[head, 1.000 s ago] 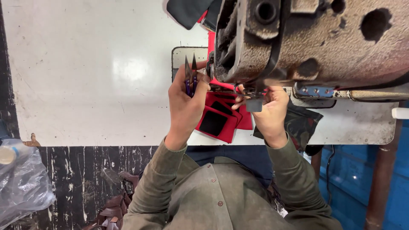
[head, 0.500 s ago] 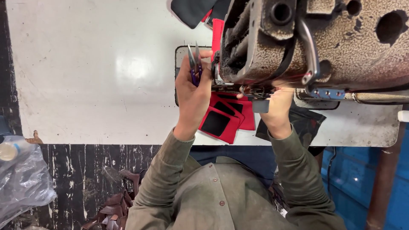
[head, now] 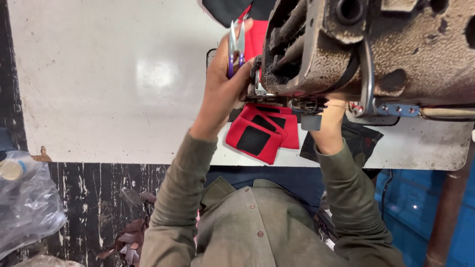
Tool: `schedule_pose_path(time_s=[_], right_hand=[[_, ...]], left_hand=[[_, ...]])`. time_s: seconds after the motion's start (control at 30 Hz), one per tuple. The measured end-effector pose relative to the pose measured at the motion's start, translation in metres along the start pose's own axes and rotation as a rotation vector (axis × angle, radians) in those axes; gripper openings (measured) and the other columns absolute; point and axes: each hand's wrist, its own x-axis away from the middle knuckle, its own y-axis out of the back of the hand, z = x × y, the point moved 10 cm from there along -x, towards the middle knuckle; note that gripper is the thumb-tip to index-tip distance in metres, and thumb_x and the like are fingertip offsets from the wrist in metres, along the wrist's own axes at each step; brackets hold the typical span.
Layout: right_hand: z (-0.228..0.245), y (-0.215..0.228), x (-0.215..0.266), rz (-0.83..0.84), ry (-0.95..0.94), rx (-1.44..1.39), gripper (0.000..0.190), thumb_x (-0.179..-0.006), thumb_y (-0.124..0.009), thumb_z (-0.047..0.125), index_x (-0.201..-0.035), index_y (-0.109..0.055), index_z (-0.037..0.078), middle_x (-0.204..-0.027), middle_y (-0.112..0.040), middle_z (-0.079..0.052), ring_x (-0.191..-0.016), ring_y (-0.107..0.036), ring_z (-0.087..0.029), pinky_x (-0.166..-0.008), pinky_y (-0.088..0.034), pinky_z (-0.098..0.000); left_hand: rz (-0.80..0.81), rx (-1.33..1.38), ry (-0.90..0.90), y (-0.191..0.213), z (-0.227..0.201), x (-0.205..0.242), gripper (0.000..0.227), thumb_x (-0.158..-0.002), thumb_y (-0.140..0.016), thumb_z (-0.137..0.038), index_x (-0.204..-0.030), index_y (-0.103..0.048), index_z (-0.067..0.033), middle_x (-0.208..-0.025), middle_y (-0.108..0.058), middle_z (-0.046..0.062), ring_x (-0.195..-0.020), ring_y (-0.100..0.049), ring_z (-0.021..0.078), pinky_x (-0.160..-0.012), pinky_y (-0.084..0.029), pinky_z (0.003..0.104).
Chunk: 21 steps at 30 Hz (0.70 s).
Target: The person is using a sewing machine to attach fabric and Velcro components for shoes.
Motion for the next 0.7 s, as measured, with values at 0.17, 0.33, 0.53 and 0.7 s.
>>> schedule_pose_path(time_s=[0.17,0.33,0.53,0.7], right_hand=[[0.043,-0.023,0.002,-0.117,-0.032,0.074,0.025,-0.103,-0.064,0.006,-0.126,-0.055,-0.002,-0.112,-0.073,-0.011,-0.101,-0.074,-0.02,-0.093,-0.06,-0.034],[0.078,-0.059,0.006,0.077,0.207,0.545,0.03,-0.103,-0.065,0.002,-0.132,-0.064,0.002,-0.116,-0.072,-0.017,-0.106,-0.071,-0.031,-0.094,-0.055,-0.0398],[0.093,-0.062,0.002,0.13,0.14,0.555,0.045,-0.098,-0.059,-0.006,-0.14,-0.063,0.008,-0.112,-0.071,-0.018,-0.1,-0.071,-0.031,-0.088,-0.054,-0.0402],[0.109,-0.064,0.003,0.124,0.195,0.556,0.049,-0.098,-0.059,-0.008,-0.143,-0.061,0.01,-0.114,-0.07,-0.019,-0.101,-0.071,-0.033,-0.089,-0.054,-0.0403]], left_hand=[[-0.014,0.253,0.046,-0.001,0.005,0.025,0.027,-0.101,-0.061,-0.001,-0.128,-0.06,-0.0014,-0.089,-0.059,-0.003,-0.06,-0.045,0.0007,-0.048,-0.033,0.018],[-0.197,0.117,-0.02,-0.003,0.014,0.048,0.015,-0.106,-0.064,-0.004,-0.121,-0.062,-0.0006,-0.095,-0.065,0.0,-0.07,-0.051,0.0021,-0.06,-0.041,0.019],[-0.272,-0.073,-0.217,-0.007,-0.008,0.053,0.012,-0.108,-0.061,-0.004,-0.119,-0.061,-0.0004,-0.111,-0.067,0.003,-0.102,-0.064,0.0079,-0.091,-0.054,0.024],[-0.298,-0.007,-0.166,-0.009,0.003,0.049,0.01,-0.108,-0.06,-0.005,-0.118,-0.062,-0.0006,-0.108,-0.068,0.002,-0.099,-0.065,0.0076,-0.089,-0.054,0.024]])
